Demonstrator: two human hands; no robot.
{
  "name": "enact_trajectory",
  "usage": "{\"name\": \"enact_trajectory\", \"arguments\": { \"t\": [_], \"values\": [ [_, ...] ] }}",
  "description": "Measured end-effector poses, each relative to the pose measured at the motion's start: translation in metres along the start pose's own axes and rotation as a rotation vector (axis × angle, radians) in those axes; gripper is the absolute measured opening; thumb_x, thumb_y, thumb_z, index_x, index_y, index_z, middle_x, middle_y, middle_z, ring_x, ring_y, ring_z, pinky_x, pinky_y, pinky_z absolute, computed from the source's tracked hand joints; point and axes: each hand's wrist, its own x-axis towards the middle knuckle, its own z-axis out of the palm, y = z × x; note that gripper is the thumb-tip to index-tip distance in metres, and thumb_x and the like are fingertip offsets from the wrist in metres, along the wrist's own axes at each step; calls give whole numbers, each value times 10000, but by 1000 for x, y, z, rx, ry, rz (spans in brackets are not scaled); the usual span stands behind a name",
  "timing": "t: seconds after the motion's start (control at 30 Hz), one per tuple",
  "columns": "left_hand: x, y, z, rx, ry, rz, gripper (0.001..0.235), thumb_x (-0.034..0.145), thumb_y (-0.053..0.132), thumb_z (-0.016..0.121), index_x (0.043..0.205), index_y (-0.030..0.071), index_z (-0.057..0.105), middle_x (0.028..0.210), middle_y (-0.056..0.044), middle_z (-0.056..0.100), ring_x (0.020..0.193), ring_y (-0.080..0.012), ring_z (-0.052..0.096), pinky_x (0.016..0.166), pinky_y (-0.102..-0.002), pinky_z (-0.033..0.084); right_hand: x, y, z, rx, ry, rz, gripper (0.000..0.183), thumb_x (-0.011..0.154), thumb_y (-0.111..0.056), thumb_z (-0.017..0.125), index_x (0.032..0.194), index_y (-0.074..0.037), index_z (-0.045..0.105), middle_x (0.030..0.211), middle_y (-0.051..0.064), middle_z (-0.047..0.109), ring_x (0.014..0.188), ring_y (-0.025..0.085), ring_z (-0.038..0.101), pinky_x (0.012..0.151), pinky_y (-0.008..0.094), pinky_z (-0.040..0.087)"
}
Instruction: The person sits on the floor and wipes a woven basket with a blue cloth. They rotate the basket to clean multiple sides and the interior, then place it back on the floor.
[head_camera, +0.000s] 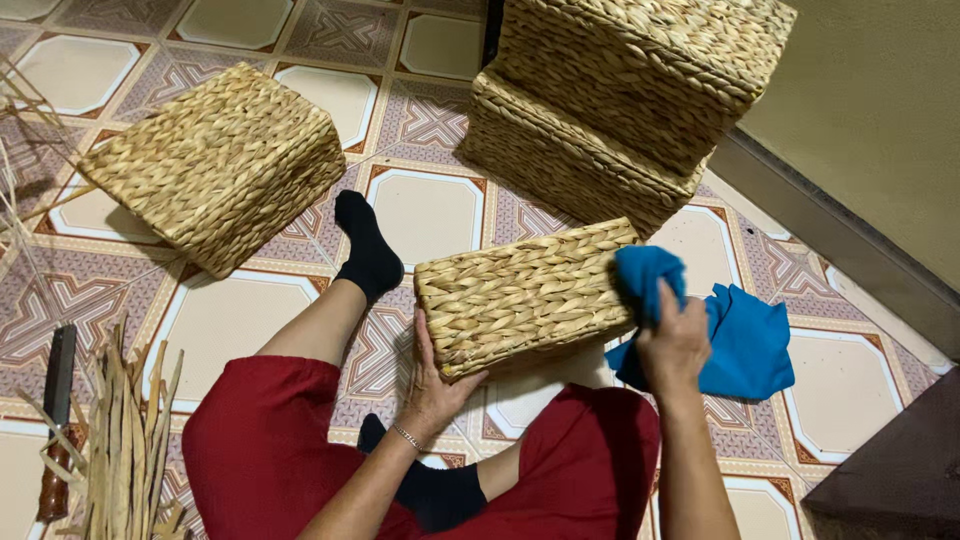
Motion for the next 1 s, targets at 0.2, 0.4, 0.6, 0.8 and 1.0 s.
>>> {"name": "enact_trajectory", "arguments": {
  "t": [0.2,0.4,0.6,0.8,1.0],
  "values": [
    [3,-10,4,-58,19,-13,1404,706,265,923,1575,64,-162,1633,-325,136,1491,-468,250,1203,-497,278,-24,-46,9,82,58,-64,768,646,14,752,1382,-154,613,1047,222,552,922,415,599,713,498,527],
    [3,-25,7,113,69,125,1222,804,238,878,1617,61,-17,1650,-294,214,1523,-435,292,1260,-476,268,-101,-171,-2,452,50,-445,740,670,75,718,1387,-63,599,1103,226,598,916,373,600,708,419,552],
    [-4,-15,0,0,42,65,1285,739,265,875,1601,20,-45,1606,-302,271,1465,-437,358,1205,-466,310,-99,-157,-12,509,-19,-509,762,622,88,699,1348,-135,641,1042,179,593,924,376,616,761,442,557],
    [1,0,-4,-25,19,-32,1364,705,282,912,1593,64,-101,1562,-324,276,1430,-455,353,1151,-503,351,-55,-51,8,247,113,-164,752,667,86,716,1370,-164,621,1025,175,592,924,385,615,757,468,541],
    [1,13,-9,-75,-25,-120,1372,701,277,901,1598,102,-122,1559,-292,291,1430,-415,368,1147,-502,370,-29,48,25,261,102,125,545,851,-2,728,1379,-115,658,1120,209,630,1019,361,640,866,456,540]
  ]
}}
